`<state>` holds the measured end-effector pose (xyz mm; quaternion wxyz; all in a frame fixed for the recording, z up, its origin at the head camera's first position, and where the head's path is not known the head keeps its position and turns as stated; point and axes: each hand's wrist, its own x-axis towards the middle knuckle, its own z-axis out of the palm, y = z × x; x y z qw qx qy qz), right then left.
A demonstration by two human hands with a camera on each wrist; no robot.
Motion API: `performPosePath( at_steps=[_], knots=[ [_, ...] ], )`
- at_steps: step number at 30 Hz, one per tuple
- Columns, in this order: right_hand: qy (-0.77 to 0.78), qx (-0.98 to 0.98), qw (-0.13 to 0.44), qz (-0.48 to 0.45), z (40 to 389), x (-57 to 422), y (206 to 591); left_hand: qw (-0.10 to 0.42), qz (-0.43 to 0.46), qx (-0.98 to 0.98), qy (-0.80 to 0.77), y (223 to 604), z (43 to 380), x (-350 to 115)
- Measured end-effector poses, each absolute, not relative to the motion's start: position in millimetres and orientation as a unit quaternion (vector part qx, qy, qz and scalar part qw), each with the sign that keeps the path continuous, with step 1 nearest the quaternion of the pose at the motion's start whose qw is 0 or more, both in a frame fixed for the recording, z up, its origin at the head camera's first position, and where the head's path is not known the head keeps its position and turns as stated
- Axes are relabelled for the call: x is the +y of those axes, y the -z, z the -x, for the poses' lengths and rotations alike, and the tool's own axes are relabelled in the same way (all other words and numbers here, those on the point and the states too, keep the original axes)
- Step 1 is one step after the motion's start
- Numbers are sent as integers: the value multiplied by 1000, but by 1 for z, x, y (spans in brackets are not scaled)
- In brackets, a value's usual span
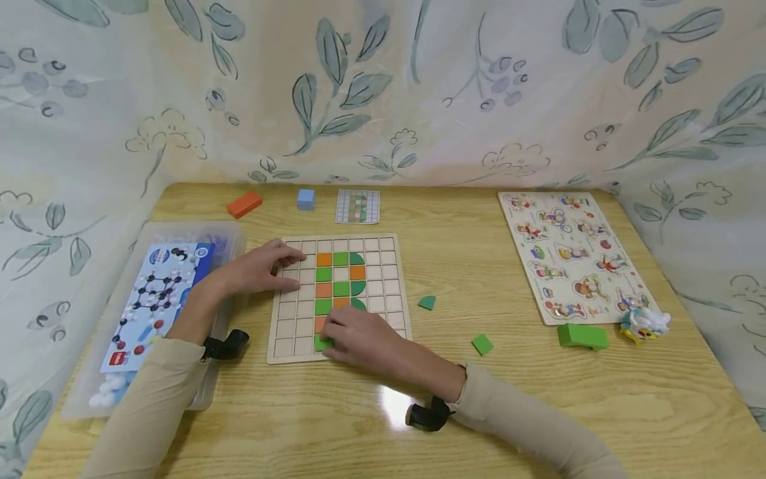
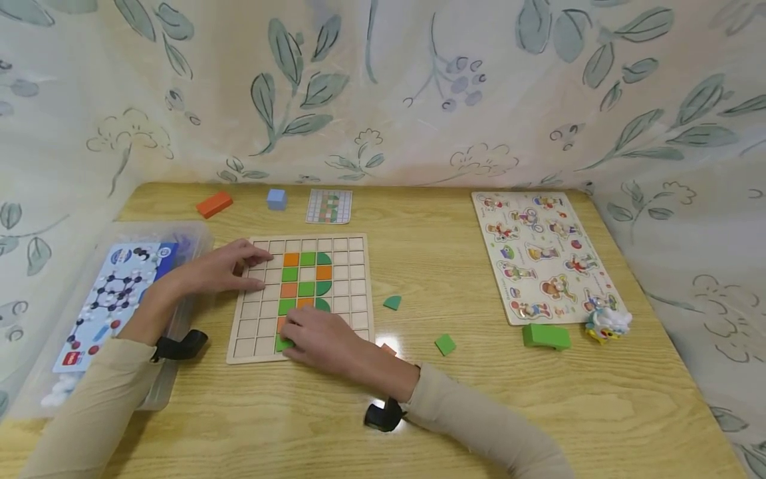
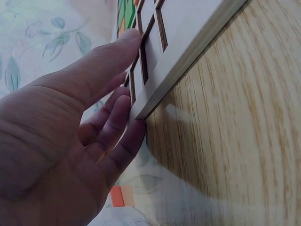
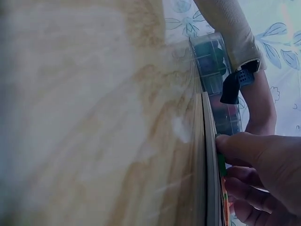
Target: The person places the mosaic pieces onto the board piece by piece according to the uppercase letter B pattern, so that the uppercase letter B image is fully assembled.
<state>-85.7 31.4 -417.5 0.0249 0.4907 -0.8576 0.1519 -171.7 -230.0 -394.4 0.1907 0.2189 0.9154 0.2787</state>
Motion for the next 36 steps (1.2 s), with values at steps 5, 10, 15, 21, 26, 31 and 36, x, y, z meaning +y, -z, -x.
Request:
performPosePath(
  at_steps=[5, 10, 15, 21, 26, 31, 36],
  knots=[
    [-148, -853, 31, -500, 82, 31, 419, 191, -217, 916, -279, 395, 171, -229],
    [-136, -842, 52, -519, 80, 38, 414, 190, -219, 915, -279, 396, 171, -231],
    [-171, -848, 74, -496, 82, 74, 408, 191, -217, 916, -280, 397, 171, -231],
    [-266, -859, 87, -429, 80, 135, 419, 194, -214, 915, -281, 396, 171, -231],
    [-278, -867, 123, -395, 78, 166, 428, 190, -215, 917, -278, 394, 170, -231],
    [-262, -869, 165, -386, 83, 181, 436, 195, -219, 915, -278, 394, 170, -230],
    [-248, -875, 143, -390, 81, 188, 439, 195, -214, 915, -279, 395, 169, -229]
  ],
)
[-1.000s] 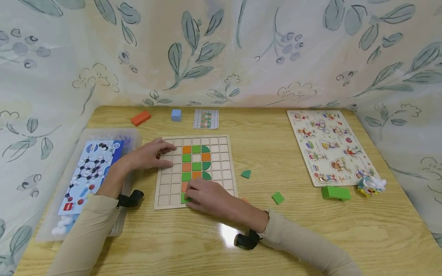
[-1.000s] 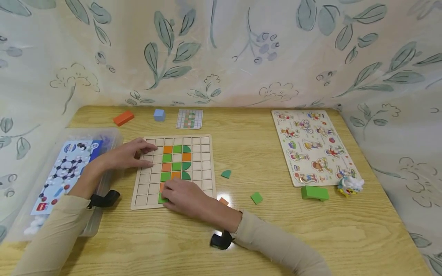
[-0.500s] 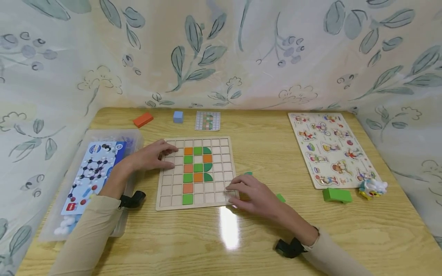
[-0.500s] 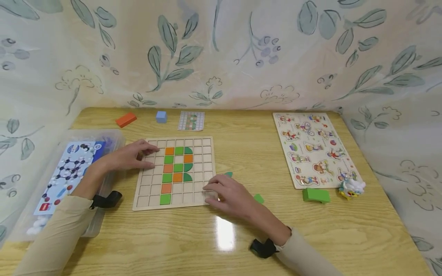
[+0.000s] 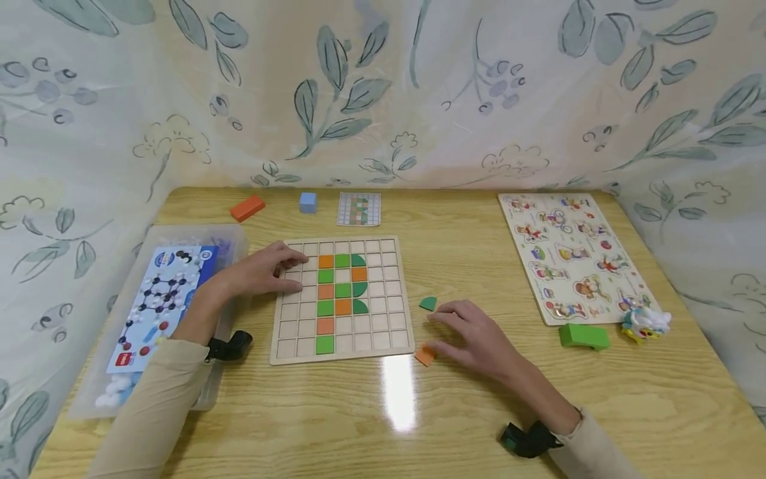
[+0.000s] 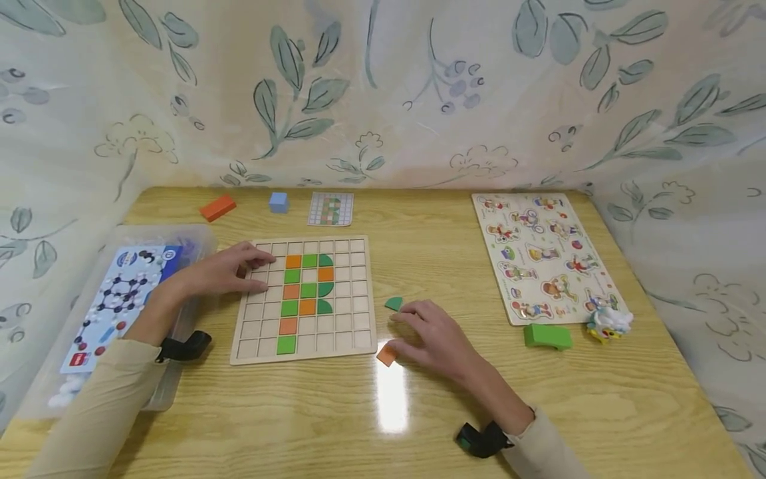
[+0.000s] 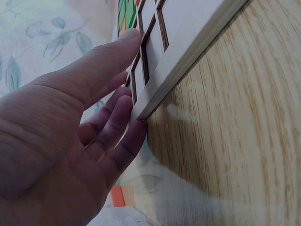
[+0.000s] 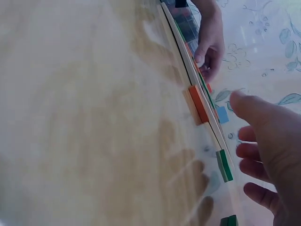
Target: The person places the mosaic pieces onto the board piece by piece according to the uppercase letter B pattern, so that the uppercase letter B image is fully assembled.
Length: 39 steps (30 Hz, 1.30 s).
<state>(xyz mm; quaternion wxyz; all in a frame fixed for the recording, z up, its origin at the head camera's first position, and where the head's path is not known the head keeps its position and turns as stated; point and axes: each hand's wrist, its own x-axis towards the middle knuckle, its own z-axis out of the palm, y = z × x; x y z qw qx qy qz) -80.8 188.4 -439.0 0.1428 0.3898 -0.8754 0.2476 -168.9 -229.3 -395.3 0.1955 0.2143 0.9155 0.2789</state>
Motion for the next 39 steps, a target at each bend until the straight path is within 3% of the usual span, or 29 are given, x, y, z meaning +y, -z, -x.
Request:
performPosePath(
  at_steps=[5, 18, 39],
  knots=[
    [-228, -884, 101, -396, 74, 190, 438, 194, -220, 913, -284, 396, 167, -230],
    [-207, -859, 135, -449, 81, 192, 446, 183, -228, 915, -280, 396, 170, -232],
    [-185, -864, 136, -447, 78, 193, 446, 191, -218, 914, -285, 396, 169, -230]
  ],
)
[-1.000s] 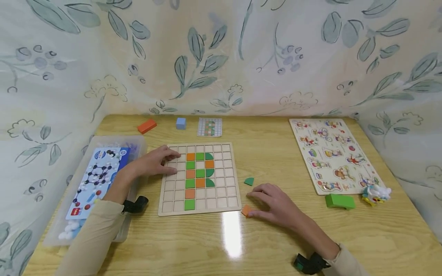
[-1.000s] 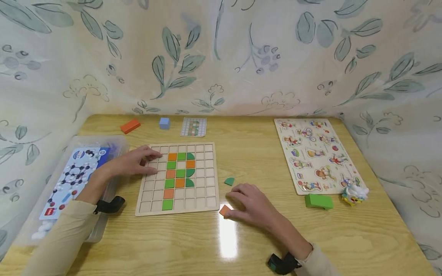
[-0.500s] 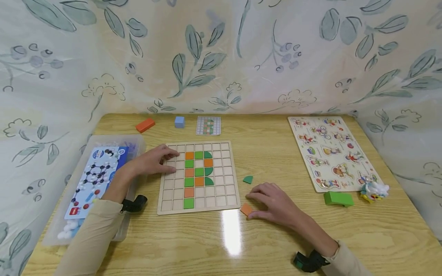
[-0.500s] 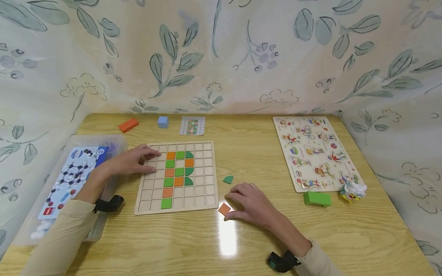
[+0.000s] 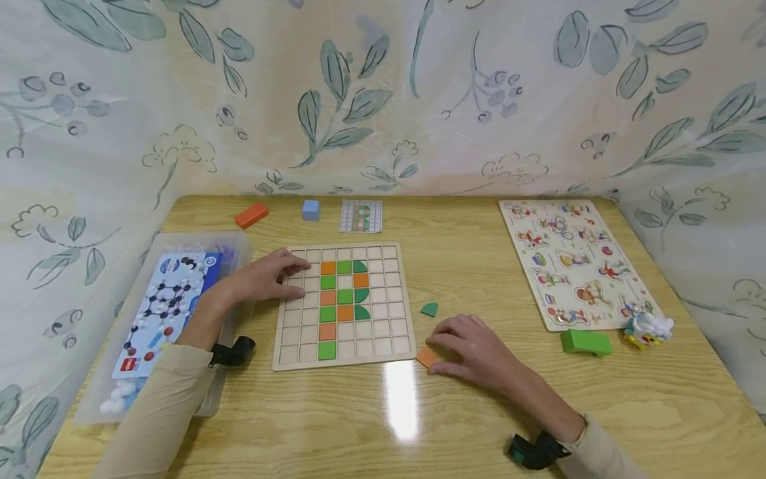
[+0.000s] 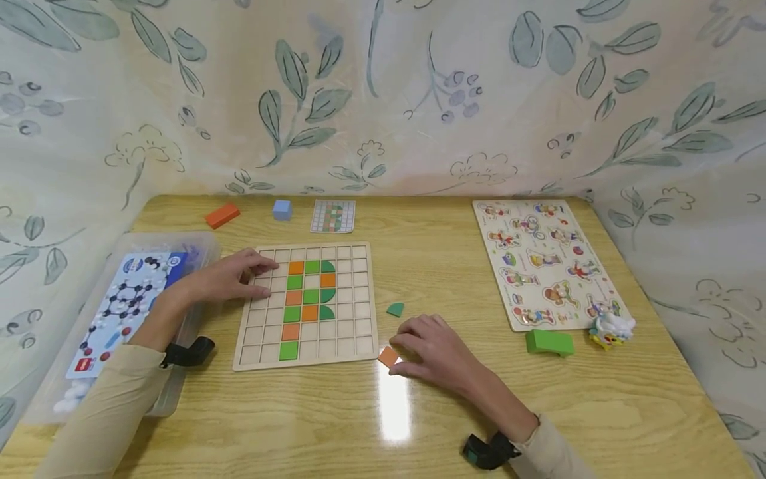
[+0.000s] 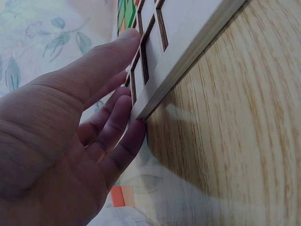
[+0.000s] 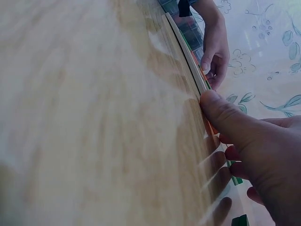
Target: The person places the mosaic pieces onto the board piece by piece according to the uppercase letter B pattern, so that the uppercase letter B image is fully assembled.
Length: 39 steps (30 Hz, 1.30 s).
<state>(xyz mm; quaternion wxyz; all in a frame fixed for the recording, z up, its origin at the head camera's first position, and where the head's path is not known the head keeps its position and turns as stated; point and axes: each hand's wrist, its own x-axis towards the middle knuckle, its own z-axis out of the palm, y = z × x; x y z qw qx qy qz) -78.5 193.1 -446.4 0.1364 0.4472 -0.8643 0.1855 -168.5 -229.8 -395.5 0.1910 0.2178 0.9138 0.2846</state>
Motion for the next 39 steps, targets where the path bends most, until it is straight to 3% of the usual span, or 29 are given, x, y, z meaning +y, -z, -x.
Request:
performPosePath(
  at_steps=[19, 28, 39],
  knots=[
    [-194, -879, 115, -421, 80, 189, 443, 186, -214, 918, -278, 395, 169, -229],
    [-284, -879, 98, -371, 76, 189, 437, 193, -214, 916, -280, 394, 167, -228],
    [-251, -849, 113, -451, 81, 144, 425, 191, -218, 914, -284, 396, 169, -229]
  ],
)
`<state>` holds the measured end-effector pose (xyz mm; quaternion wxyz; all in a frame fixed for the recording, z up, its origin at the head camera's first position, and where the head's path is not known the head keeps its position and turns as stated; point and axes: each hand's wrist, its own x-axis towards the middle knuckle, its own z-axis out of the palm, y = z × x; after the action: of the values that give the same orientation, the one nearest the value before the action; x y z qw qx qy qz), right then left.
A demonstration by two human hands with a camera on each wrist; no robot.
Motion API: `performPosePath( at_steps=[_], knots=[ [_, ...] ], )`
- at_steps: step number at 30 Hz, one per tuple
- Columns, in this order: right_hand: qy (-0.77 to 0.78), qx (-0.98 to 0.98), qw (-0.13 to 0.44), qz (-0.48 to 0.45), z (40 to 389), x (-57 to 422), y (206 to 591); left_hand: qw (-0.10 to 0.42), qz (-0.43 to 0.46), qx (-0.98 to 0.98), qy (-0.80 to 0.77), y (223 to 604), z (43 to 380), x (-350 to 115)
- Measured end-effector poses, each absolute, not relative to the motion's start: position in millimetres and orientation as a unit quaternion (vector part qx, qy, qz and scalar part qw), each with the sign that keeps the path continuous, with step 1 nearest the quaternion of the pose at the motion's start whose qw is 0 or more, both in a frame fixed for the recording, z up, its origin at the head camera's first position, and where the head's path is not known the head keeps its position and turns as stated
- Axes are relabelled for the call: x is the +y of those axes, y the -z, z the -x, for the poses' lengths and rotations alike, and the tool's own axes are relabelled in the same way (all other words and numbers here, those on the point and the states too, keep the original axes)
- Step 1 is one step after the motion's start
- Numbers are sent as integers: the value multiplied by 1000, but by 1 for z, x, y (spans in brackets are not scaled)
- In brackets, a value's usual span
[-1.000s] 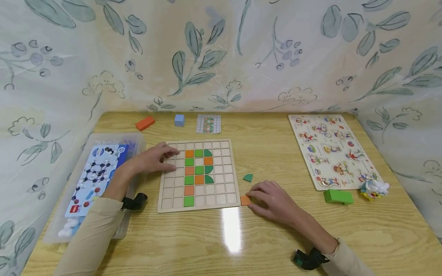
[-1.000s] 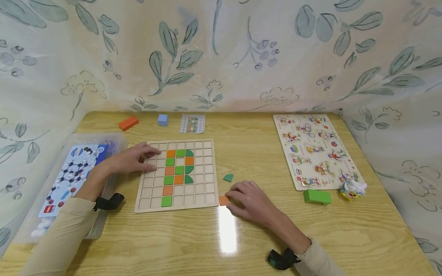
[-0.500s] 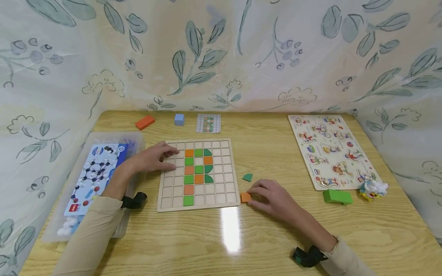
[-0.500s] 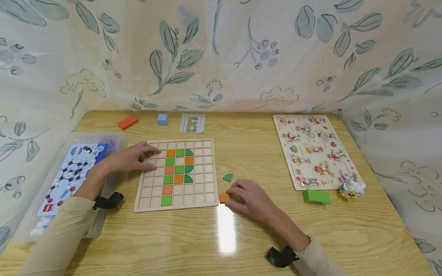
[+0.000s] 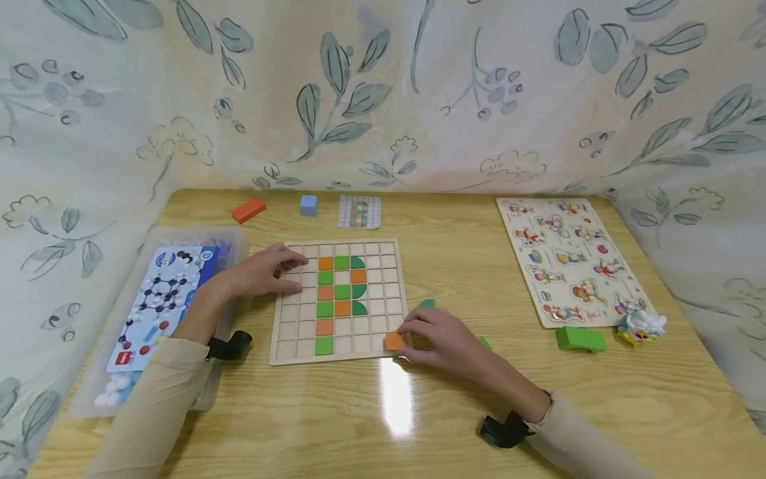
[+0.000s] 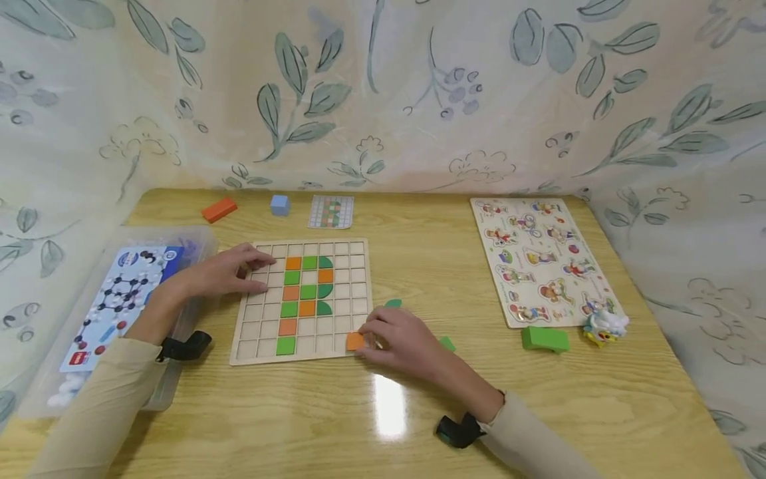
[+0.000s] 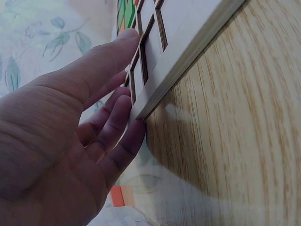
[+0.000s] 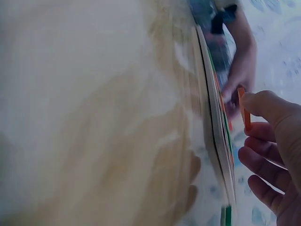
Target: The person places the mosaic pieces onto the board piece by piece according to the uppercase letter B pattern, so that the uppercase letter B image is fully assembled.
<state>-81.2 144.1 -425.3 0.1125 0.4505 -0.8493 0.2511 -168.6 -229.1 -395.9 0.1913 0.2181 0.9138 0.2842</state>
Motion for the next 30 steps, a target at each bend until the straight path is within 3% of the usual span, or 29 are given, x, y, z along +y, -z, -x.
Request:
performPosePath(
  at_steps=[6, 12, 30],
  knots=[
    [-184, -831, 113, -513, 86, 104, 419, 196, -209, 917, -279, 396, 169, -231],
    [-140, -842, 87, -513, 89, 77, 416, 193, -216, 915, -282, 396, 168, -231],
    [-105, -843, 97, -519, 91, 60, 415, 196, -209, 915, -283, 395, 170, -230]
  ],
)
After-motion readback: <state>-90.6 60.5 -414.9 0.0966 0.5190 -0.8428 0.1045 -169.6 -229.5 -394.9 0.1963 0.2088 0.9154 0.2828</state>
